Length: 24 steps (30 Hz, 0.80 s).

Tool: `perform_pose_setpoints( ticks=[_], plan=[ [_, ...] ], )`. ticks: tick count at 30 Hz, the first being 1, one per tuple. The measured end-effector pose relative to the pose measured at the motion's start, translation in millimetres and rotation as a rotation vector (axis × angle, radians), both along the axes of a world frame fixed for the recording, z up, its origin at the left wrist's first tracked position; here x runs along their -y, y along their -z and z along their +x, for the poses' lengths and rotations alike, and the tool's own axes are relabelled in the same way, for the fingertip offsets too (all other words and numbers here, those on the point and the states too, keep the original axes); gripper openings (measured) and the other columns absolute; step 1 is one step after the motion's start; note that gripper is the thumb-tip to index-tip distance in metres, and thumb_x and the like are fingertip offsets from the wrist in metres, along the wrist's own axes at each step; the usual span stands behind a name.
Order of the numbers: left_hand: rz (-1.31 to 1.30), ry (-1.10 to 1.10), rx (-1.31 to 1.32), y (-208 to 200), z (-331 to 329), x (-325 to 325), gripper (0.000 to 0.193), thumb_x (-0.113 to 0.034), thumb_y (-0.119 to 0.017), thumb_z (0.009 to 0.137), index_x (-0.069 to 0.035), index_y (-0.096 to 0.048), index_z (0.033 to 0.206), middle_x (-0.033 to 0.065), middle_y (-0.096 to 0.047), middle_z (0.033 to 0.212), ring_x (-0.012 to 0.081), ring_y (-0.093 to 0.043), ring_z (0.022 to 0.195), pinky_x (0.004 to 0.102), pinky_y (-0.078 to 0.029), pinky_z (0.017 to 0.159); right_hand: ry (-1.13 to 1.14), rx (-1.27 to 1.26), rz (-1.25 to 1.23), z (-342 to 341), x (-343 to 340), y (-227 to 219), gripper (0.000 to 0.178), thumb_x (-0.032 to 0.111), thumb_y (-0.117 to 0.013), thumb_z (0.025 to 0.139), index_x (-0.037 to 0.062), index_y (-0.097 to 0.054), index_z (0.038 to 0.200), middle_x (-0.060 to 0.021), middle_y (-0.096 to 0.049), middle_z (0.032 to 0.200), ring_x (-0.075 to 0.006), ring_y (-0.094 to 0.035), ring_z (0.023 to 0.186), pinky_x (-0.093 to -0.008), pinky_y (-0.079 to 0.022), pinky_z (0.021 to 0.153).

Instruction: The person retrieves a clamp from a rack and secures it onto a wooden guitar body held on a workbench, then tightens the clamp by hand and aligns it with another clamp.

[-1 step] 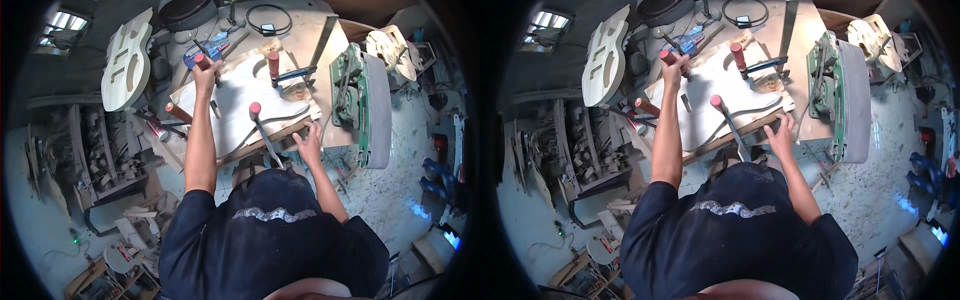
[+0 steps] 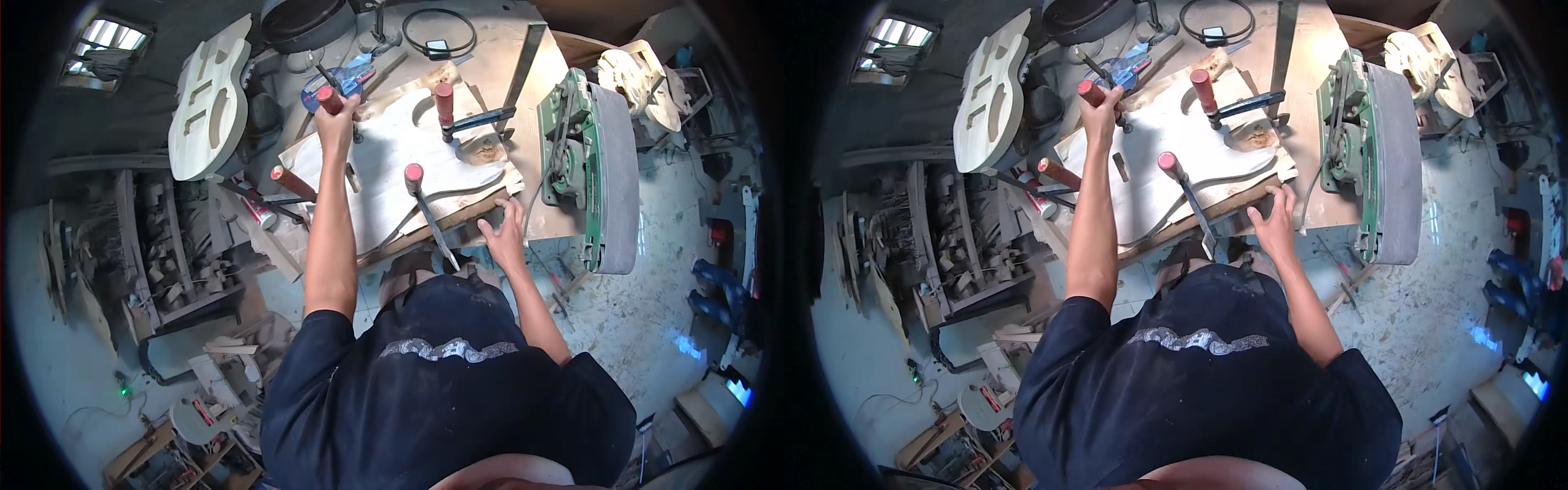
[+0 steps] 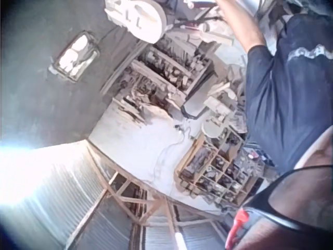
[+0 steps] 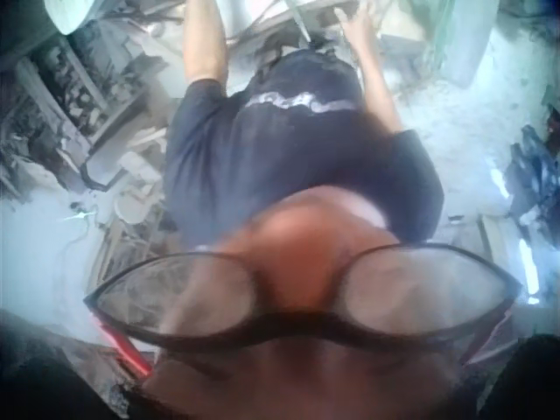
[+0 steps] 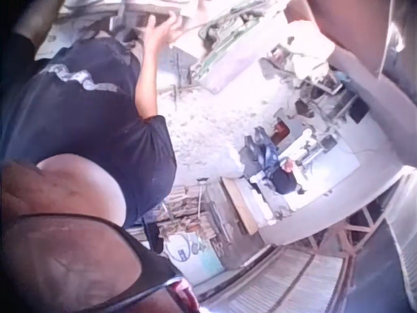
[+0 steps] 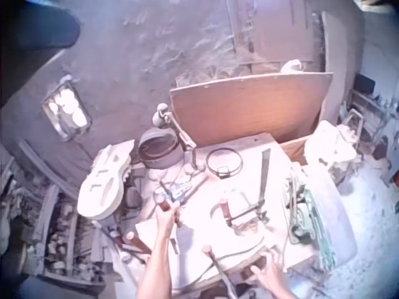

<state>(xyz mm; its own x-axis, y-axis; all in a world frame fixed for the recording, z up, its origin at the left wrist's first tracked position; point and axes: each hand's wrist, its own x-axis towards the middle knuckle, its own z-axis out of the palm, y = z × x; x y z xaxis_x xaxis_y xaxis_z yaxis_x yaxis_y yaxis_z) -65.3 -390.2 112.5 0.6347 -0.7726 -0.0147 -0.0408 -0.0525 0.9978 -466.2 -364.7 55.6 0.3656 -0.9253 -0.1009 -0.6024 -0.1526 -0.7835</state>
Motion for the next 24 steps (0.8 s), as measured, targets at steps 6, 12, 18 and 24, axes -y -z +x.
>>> perform_pose_setpoints(
  ticks=[6,12,18,24],
  plan=[
    [-0.088,-0.494,0.491,-12,-98,-35,0.035,-0.025,-0.067,0.095,0.003,-0.057,0.114,0.0119,-0.064,0.104,0.0208,-0.06,0.101,0.0333,-0.045,0.094,-0.356,0.051,0.167,-29,-19,-35,0.065,0.026,-0.074,0.084,0.0072,-0.044,0.138,-0.0228,-0.039,0.143,-0.0447,-0.048,0.128,-0.0459,-0.042,0.106],
    [0.032,-0.254,0.259,-16,-203,-57,0.025,-0.021,-0.072,0.093,-0.002,-0.055,0.087,-0.0004,-0.054,0.076,0.0077,-0.046,0.069,0.0264,-0.04,0.062,-0.574,0.116,0.01,25,-45,-70,0.07,0.03,-0.074,0.084,0.0052,-0.042,0.142,-0.0243,-0.056,0.127,-0.0439,-0.057,0.116,-0.0498,-0.049,0.095],
    [-0.11,-0.15,0.235,-1,-170,-38,0.046,-0.016,-0.074,0.089,-0.006,-0.044,0.056,-0.0052,-0.04,0.053,0.0068,-0.033,0.053,0.0279,-0.03,0.048,-0.52,0.131,-0.147,48,-46,-51,0.042,0.012,-0.066,0.088,0.0042,-0.047,0.124,-0.0223,-0.063,0.103,-0.0464,-0.063,0.091,-0.0541,-0.052,0.075],
    [0.071,0.942,-0.09,-17,-111,-27,0.036,-0.008,-0.077,0.075,-0.009,-0.045,0.057,-0.0025,-0.044,0.054,0.0088,-0.041,0.05,0.0266,-0.032,0.049,-0.485,0.143,-0.145,53,-57,-56,0.036,0.015,-0.063,0.093,0.0048,-0.047,0.123,-0.0234,-0.063,0.107,-0.0474,-0.063,0.091,-0.0552,-0.051,0.075]
  ],
)
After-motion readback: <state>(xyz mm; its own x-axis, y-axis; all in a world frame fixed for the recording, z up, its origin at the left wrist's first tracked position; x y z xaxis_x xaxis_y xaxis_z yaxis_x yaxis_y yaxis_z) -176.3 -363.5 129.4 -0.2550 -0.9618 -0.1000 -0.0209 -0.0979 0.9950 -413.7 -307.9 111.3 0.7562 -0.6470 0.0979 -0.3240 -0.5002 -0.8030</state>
